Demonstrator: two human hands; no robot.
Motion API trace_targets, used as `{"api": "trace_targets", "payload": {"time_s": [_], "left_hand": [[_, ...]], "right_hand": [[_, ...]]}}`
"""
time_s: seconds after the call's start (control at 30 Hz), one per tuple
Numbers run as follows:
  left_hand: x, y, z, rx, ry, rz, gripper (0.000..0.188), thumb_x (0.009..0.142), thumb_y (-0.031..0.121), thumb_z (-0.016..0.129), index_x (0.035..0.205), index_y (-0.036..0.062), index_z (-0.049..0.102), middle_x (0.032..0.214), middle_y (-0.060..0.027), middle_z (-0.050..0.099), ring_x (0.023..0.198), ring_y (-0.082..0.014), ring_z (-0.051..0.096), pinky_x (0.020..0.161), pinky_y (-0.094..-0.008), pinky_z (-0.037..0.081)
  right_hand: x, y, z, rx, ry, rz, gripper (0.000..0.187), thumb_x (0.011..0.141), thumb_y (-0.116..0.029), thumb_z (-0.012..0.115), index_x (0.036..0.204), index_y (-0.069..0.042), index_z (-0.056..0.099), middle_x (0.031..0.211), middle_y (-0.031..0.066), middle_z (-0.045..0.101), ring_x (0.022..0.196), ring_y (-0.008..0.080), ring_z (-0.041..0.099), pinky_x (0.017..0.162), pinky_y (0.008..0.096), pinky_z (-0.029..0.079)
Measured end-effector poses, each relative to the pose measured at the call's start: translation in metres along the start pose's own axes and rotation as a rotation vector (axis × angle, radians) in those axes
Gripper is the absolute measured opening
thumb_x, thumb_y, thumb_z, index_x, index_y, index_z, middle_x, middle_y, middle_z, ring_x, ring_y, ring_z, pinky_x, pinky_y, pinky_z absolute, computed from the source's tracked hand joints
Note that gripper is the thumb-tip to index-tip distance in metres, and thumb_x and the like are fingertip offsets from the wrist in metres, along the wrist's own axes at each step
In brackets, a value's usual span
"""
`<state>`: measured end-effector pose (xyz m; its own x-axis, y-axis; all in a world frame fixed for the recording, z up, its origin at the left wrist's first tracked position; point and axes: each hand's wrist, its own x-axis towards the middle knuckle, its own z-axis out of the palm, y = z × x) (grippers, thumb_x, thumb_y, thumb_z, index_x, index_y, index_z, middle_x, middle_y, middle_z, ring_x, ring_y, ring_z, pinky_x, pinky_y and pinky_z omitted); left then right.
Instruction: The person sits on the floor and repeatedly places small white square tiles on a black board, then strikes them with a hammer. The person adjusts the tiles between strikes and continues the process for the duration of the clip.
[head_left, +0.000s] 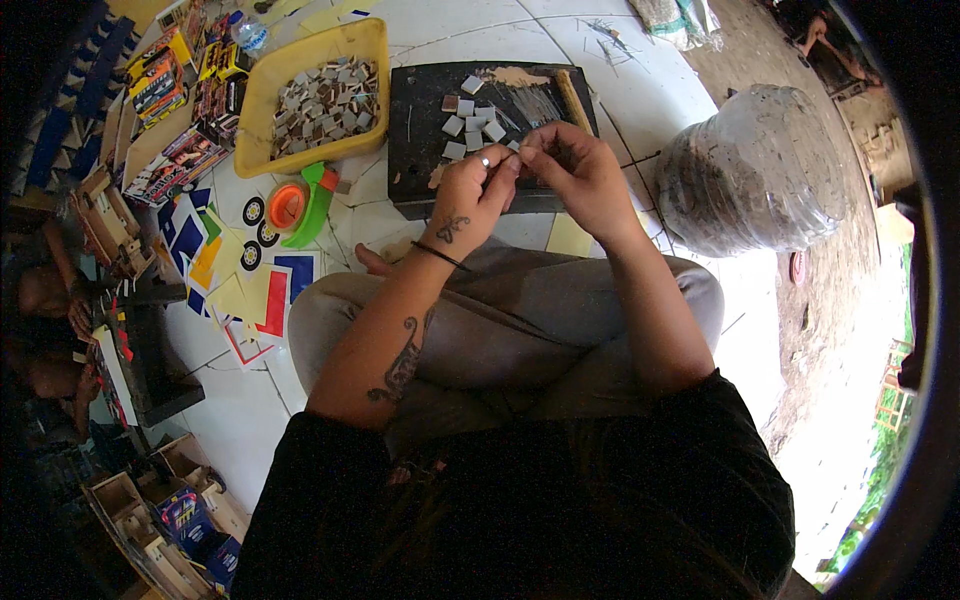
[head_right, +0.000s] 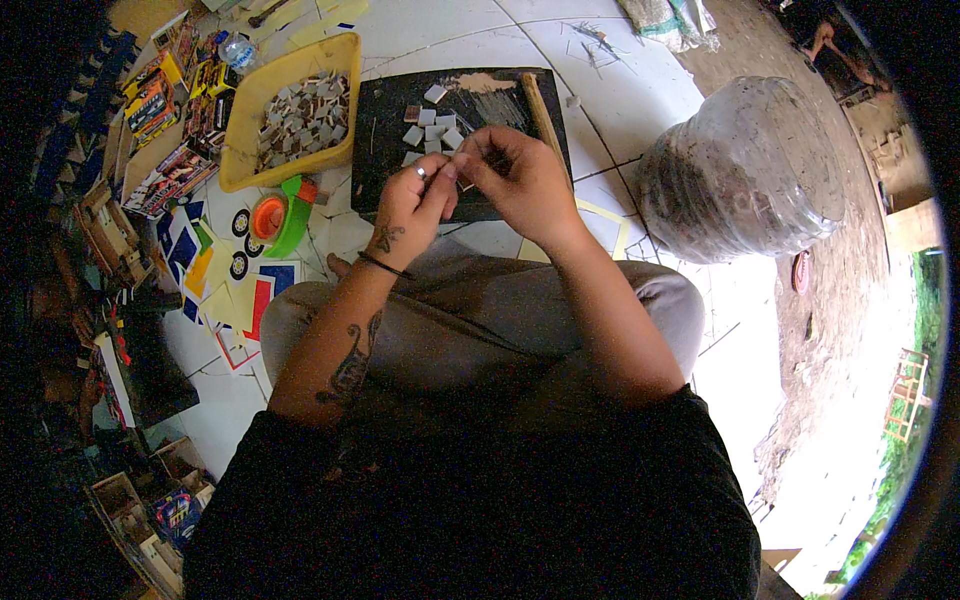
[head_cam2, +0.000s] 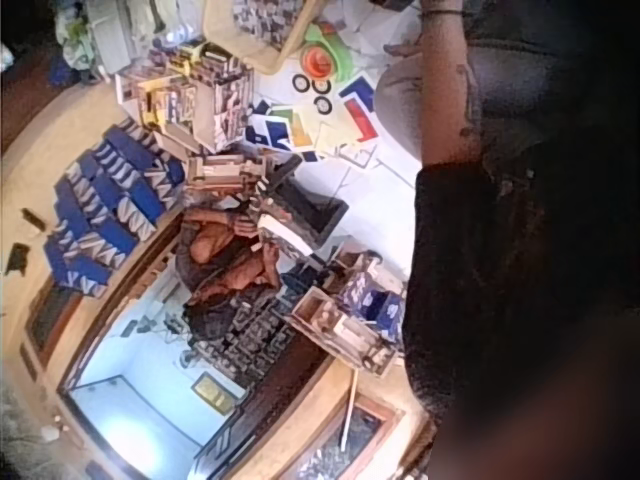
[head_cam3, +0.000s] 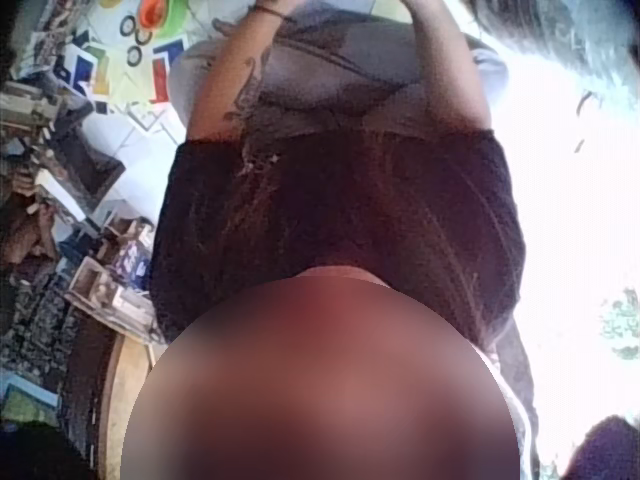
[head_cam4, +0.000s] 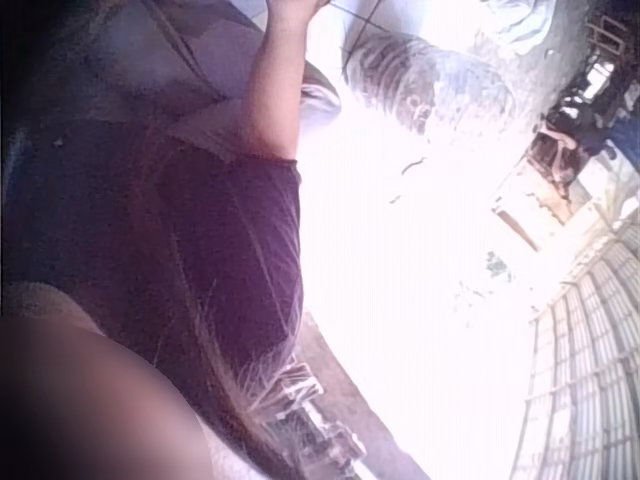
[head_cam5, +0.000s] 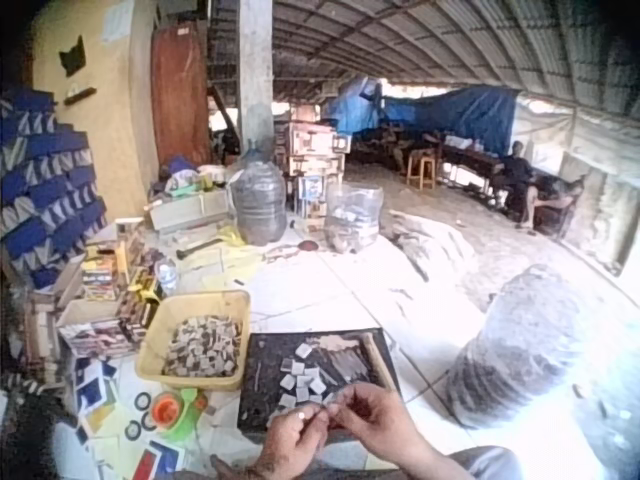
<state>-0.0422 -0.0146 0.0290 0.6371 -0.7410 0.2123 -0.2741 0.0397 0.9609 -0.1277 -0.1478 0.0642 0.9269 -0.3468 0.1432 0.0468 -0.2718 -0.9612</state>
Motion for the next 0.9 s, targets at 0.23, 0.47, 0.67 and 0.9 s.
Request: {"api": "trace_targets", "payload": {"time_s": [0.23, 0.47, 0.67, 0.9], "left_hand": [[0.008, -0.025, -0.012, 0.239, 0.102, 0.101, 0.012, 0.085, 0.003, 0.05, 0.091, 0.0049, 0.06, 0.091, -0.0091, 0.06, 0.07, -0.015, 0.06, 0.063, -0.0246, 0.046], [0.006, -0.03, -0.024, 0.454, 0.075, 0.066, 0.018, 0.075, -0.002, 0.063, 0.093, 0.0024, 0.062, 0.093, -0.0098, 0.063, 0.08, -0.0169, 0.063, 0.072, -0.0275, 0.05], [0.008, -0.037, -0.02, 0.291, 0.175, -0.097, 0.017, 0.072, 0.004, 0.07, 0.086, 0.0032, 0.061, 0.075, -0.0072, 0.065, 0.072, -0.0182, 0.064, 0.065, -0.0293, 0.05], [0.007, -0.048, -0.027, 0.514, 0.156, -0.021, 0.01, 0.066, 0.01, 0.072, 0.075, 0.0084, 0.067, 0.075, -0.0096, 0.065, 0.069, -0.0273, 0.061, 0.065, -0.0388, 0.047]], "right_hand": [[0.006, 0.015, -0.007, 0.193, 0.171, 0.133, 0.007, 0.088, -0.008, 0.057, 0.089, -0.002, 0.056, 0.085, 0.0061, 0.063, 0.078, 0.0121, 0.061, 0.067, 0.0234, 0.047], [0.008, 0.021, -0.002, 0.117, 0.218, 0.085, 0.006, 0.086, -0.007, 0.059, 0.087, -0.002, 0.056, 0.081, 0.0053, 0.063, 0.075, 0.0108, 0.06, 0.065, 0.0236, 0.048], [0.014, 0.024, 0.012, -0.1, 0.134, -0.044, 0.007, 0.081, -0.004, 0.063, 0.081, 0.001, 0.058, 0.072, 0.0059, 0.063, 0.065, 0.0089, 0.058, 0.059, 0.0246, 0.047], [0.027, 0.028, 0.026, -0.322, 0.096, -0.162, 0.012, 0.078, -0.01, 0.066, 0.082, -0.001, 0.06, 0.068, 0.0126, 0.062, 0.057, 0.0195, 0.06, 0.055, 0.0304, 0.047]]}}
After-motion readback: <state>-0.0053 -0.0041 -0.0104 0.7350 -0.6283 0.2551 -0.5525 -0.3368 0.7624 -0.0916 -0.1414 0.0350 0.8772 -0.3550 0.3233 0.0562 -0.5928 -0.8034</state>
